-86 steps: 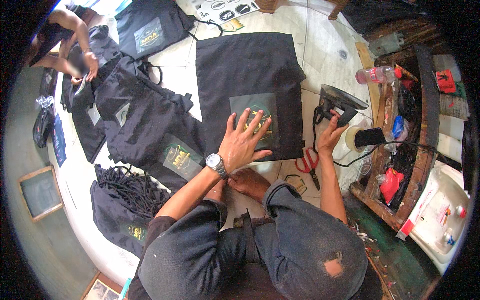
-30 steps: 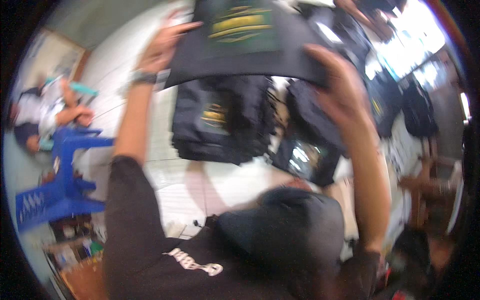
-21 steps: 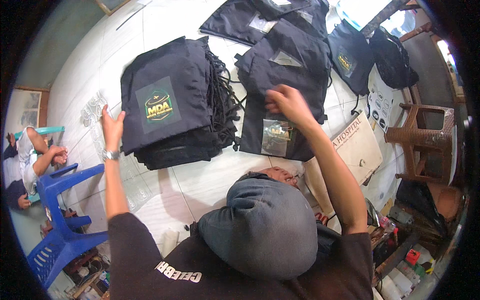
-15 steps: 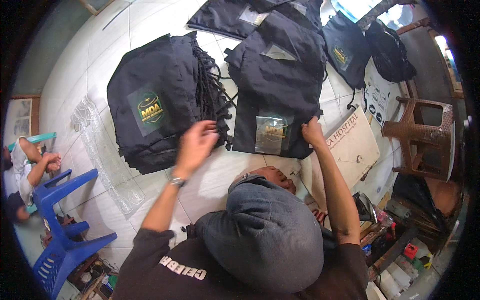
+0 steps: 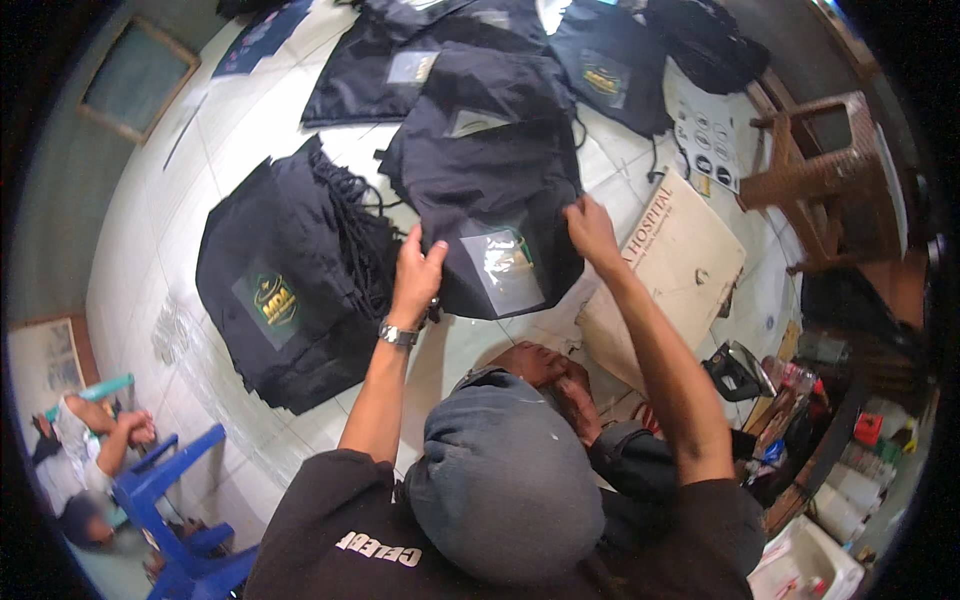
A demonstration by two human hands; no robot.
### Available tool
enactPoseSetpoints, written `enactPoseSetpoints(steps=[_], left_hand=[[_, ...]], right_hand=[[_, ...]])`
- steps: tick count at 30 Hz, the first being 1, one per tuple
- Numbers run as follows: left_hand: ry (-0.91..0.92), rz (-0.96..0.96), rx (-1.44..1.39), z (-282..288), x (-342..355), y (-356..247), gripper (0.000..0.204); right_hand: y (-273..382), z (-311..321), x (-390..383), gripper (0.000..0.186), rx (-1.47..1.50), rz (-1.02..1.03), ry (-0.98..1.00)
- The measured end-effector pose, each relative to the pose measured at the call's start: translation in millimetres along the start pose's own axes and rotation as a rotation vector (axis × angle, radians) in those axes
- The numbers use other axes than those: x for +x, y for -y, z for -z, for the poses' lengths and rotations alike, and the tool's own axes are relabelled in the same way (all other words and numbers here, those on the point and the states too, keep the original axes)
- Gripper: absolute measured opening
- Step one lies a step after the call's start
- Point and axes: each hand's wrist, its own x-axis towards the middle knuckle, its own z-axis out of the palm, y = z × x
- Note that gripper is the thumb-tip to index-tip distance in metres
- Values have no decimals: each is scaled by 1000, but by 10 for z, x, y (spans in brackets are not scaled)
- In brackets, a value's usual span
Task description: The person sits on the floor and uses a handheld iron to press a logo patch onto a black drawstring bag. They repeatedly position the patch, apply the iron, and smooth the area with their hands. Several similar bags are visible nearby.
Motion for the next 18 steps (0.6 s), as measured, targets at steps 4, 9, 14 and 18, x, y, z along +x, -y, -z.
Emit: enactPoseSetpoints(steps=[4,9,14,18], left_hand=[[39,-134,-224,-158,272,-755,56],[111,-520,-263,-761,198,-1590,60],[348,-491,-398,-1448,38,-1677,66],[646,-289,-468,-1884,-53,-1301,74]], right_hand=[[364,881,393,37,78,174,-138],[515,2164,252,38,60,306,-434],[-100,2958,-708,40,82,129,-614],[-1023,2672,-1451,43,150,-157,-699]])
